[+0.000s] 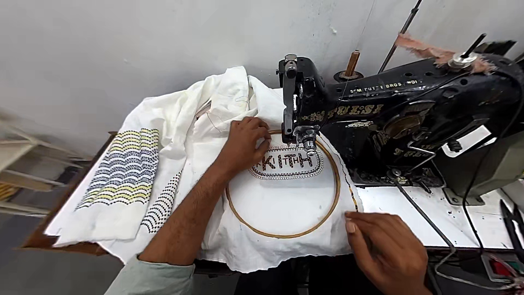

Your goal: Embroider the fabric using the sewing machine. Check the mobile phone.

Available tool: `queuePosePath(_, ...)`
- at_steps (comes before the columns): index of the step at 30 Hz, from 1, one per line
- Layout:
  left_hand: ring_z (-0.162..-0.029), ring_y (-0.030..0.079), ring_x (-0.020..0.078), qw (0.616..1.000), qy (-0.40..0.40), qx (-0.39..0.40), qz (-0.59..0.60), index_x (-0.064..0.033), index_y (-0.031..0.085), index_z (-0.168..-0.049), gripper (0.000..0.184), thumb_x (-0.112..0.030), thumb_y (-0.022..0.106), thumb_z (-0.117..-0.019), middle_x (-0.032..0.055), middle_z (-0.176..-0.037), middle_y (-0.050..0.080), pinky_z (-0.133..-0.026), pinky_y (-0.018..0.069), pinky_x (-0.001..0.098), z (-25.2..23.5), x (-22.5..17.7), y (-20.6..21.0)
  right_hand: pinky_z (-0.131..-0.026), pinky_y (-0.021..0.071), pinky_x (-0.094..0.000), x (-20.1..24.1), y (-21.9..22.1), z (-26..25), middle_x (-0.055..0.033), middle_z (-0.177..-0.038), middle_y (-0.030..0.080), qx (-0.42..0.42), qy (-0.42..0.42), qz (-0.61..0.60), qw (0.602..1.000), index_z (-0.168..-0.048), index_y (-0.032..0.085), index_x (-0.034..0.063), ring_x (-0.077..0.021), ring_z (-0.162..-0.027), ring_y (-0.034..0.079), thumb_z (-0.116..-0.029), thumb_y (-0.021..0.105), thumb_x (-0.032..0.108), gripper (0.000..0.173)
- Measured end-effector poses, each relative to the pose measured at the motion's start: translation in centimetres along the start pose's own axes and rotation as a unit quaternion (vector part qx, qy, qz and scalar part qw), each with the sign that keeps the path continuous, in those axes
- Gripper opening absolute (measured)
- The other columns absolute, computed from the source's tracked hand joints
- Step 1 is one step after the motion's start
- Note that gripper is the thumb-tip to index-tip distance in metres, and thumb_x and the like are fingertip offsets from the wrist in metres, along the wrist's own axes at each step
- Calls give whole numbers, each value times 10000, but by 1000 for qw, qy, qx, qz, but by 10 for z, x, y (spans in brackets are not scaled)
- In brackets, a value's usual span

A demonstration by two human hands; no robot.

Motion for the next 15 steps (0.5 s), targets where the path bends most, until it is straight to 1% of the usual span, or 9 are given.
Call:
queuePosePath(5,-1201,605,387,997,-32,-9,-76,-36,728,-1018,257,-219,552,-979,168,-1247,677,-962,432,640,-8,38,-45,-758,588,-405,-2,37,-77,-63,-955,749,124,-102,28,987,-949,767,85,-227,-902,710,-994,563,296,297)
queuePosePath(7,-1154,621,395,996,-41,-32,-71,-22,714,-1012,271,-218,533,-968,178,-1226,683,-918,451,623,-13,54,-56,-760,590,-460,-8,67,-113,-97,-944,731,192,-136,44,971,-969,750,76,-286,-922,709,-987,563,319,307)
queuePosePath(8,-1140,629,393,997,-44,-41,-57,-10,708,-1013,273,-210,528,-965,187,-1208,686,-912,464,612,-15,62,-58,-754,575,-484,-12,82,-131,-120,-904,706,223,-138,50,964,-933,734,61,-316,-905,695,-967,591,303,284)
queuePosePath(9,-1128,642,382,997,-49,-46,-35,1,706,-1021,272,-199,530,-966,192,-1186,690,-915,489,594,-17,69,-56,-775,562,-518,-16,95,-146,-151,-875,699,263,-118,61,956,-899,732,34,-349,-900,689,-945,636,263,252)
queuePosePath(11,-1081,670,358,997,-60,-47,19,22,700,-1041,266,-175,534,-972,207,-1139,694,-885,536,557,-17,81,-43,-837,495,-586,-18,110,-169,-248,-883,696,399,26,115,909,-866,718,-52,-423,-936,679,-959,664,193,267)
queuePosePath(12,-1061,674,348,996,-68,-44,43,25,699,-1047,266,-174,537,-978,207,-1121,695,-878,539,545,-16,86,-31,-911,447,-611,-18,113,-174,-311,-992,674,466,127,130,866,-948,692,-115,-466,-1036,637,-987,637,141,265)
queuePosePath(13,-1049,678,344,995,-72,-39,61,25,705,-1048,269,-179,544,-979,204,-1104,701,-885,536,549,-13,91,-18,-963,422,-618,-19,116,-176,-343,-1087,650,493,188,135,839,-1036,665,-149,-486,-1111,606,-999,625,109,263)
queuePosePath(14,-1053,676,345,994,-72,-31,72,20,714,-1040,269,-187,553,-978,198,-1093,706,-907,521,565,-12,95,-7,-1005,404,-615,-21,120,-176,-355,-1162,632,482,207,126,842,-1115,645,-160,-490,-1166,585,-995,635,97,284)
queuePosePath(15,-1059,665,337,994,-71,-21,78,6,717,-1033,264,-194,553,-979,183,-1091,703,-917,498,570,-13,97,-1,-1019,403,-607,-28,125,-175,-342,-1189,633,446,195,109,867,-1155,644,-141,-473,-1180,586,-973,672,107,309)
Point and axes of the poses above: each hand's wrist, its own z-axis away from the middle knuckle, its own y-axis out of the palm, x = y × z, the point moved 7 cm from there along -z, towards the middle knuckle
